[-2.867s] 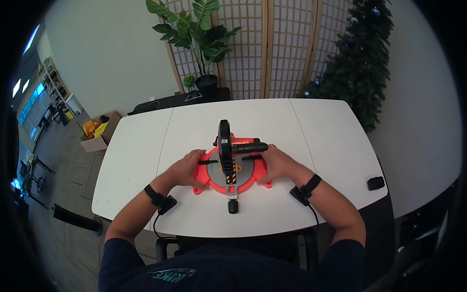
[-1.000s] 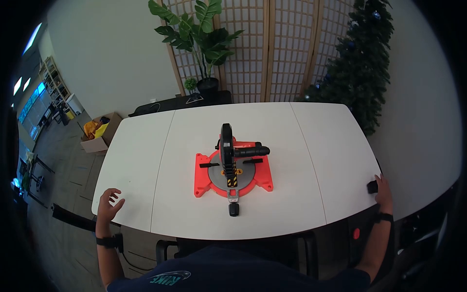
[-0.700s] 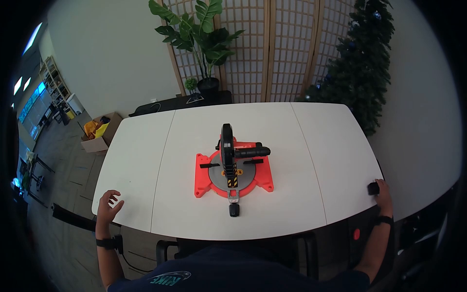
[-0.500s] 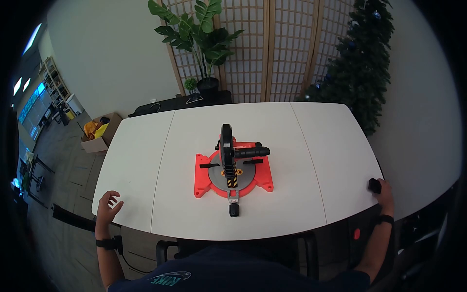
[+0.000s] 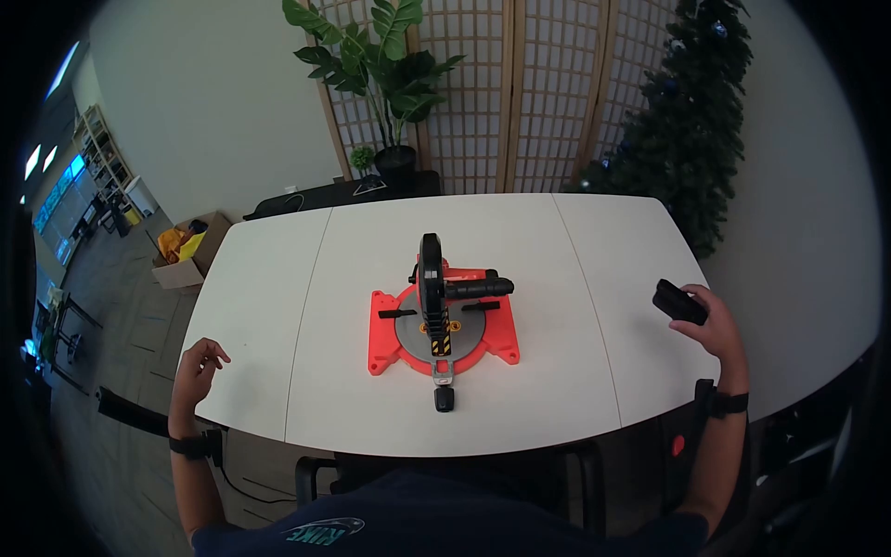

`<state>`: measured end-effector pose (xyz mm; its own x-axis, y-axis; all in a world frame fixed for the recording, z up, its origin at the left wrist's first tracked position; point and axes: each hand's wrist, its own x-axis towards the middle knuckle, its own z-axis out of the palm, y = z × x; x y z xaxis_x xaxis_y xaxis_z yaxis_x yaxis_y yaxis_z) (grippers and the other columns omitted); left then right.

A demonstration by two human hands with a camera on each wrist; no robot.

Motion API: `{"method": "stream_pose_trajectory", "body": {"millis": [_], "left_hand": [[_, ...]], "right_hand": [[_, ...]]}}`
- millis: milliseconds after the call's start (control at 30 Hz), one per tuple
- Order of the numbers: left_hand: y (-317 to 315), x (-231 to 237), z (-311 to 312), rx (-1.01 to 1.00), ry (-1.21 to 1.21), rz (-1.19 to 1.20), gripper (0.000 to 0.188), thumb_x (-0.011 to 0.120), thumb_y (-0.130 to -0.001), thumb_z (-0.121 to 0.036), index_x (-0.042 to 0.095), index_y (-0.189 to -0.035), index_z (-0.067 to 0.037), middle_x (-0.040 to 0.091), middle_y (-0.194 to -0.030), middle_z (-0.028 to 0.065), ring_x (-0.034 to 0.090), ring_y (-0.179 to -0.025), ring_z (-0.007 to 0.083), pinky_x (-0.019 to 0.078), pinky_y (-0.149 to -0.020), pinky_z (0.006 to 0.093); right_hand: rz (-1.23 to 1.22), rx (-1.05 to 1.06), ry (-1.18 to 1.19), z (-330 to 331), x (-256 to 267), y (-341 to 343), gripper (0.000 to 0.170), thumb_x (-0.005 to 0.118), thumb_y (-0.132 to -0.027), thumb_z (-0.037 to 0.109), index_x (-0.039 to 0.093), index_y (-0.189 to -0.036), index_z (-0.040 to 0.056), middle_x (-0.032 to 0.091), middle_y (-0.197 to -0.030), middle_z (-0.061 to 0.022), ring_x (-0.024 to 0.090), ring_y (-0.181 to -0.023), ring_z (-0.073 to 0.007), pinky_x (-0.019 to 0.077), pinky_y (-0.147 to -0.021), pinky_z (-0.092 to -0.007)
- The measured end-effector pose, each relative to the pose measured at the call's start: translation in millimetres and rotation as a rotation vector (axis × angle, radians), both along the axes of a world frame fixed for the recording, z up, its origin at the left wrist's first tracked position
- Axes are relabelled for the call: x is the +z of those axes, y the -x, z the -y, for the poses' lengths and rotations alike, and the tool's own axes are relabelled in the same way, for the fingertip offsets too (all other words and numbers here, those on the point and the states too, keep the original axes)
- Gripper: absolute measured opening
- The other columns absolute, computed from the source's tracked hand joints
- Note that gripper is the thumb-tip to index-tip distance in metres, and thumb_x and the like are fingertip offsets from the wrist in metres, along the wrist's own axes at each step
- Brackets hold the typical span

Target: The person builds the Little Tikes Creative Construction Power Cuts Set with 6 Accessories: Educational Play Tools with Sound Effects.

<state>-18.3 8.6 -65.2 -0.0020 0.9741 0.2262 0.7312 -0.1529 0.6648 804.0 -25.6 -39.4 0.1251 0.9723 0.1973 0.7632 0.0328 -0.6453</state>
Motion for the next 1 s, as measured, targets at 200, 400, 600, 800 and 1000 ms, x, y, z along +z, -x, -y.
{"method": "stream_pose_trajectory", "body": {"millis": [200, 400, 600, 800, 1000], "left_hand": [[-34.1, 45.2, -21.8, -0.162, 0.062, -0.128, 0.019, 0.039, -0.076, 0.013, 0.051, -0.07, -0.001, 0.049, -0.058, 0.0044, 0.047, -0.057, 0.0116, 0.0341, -0.053, 0.0272], [-91.7, 92.2, -44.5, -0.381, -0.185, -0.225, 0.013, 0.043, -0.067, 0.009, 0.051, -0.065, 0.0, 0.05, -0.058, 0.0104, 0.05, -0.058, 0.0236, 0.0378, -0.056, 0.0332], [-146.6, 141.2, -56.5, -0.535, -0.269, -0.179, 0.01, 0.056, -0.076, 0.0, 0.058, -0.083, -0.007, 0.058, -0.082, 0.0049, 0.052, -0.071, 0.016, 0.0401, -0.061, 0.0303], [-187.5, 167.2, -56.0, -0.694, -0.35, -0.019, 0.04, 0.076, -0.076, -0.018, 0.059, -0.11, -0.009, 0.061, -0.103, 0.0024, 0.057, -0.082, 0.0125, 0.0436, -0.07, 0.0273], [-219.2, 171.8, -44.4, -0.803, -0.368, 0.067, 0.058, 0.08, -0.073, -0.024, 0.055, -0.121, -0.006, 0.063, -0.117, 0.0083, 0.06, -0.092, 0.015, 0.046, -0.08, 0.0289]], "right_hand": [[0.068, 0.184, -0.125, -27.3, 64.6, 101.7, 0.059, 0.087, -0.073, 0.021, 0.057, -0.121, 0.0021, 0.07, -0.098, -0.0138, 0.069, -0.088, -0.0209, 0.0543, -0.083, -0.0318], [0.096, 0.345, -0.209, -30.7, 110.0, 177.0, 0.059, 0.086, -0.074, 0.024, 0.057, -0.121, 0.0008, 0.07, -0.1, -0.0146, 0.071, -0.092, -0.0226, 0.0553, -0.086, -0.0323], [0.092, 0.579, -0.358, -33.7, 134.1, 214.2, 0.069, 0.077, -0.07, 0.012, 0.054, -0.134, -0.0017, 0.066, -0.118, -0.0172, 0.067, -0.107, -0.0287, 0.051, -0.097, -0.0341], [0.015, 0.706, -0.377, -25.4, 157.2, 245.2, 0.065, 0.082, -0.072, 0.015, 0.052, -0.126, -0.0031, 0.065, -0.113, -0.0161, 0.066, -0.103, -0.0217, 0.0519, -0.093, -0.0315], [-0.052, 0.764, -0.358, -21.5, 156.6, 260.9, 0.071, 0.085, -0.062, 0.014, 0.051, -0.123, -0.0016, 0.063, -0.108, -0.0101, 0.063, -0.102, -0.0193, 0.0466, -0.096, -0.0309]]}}
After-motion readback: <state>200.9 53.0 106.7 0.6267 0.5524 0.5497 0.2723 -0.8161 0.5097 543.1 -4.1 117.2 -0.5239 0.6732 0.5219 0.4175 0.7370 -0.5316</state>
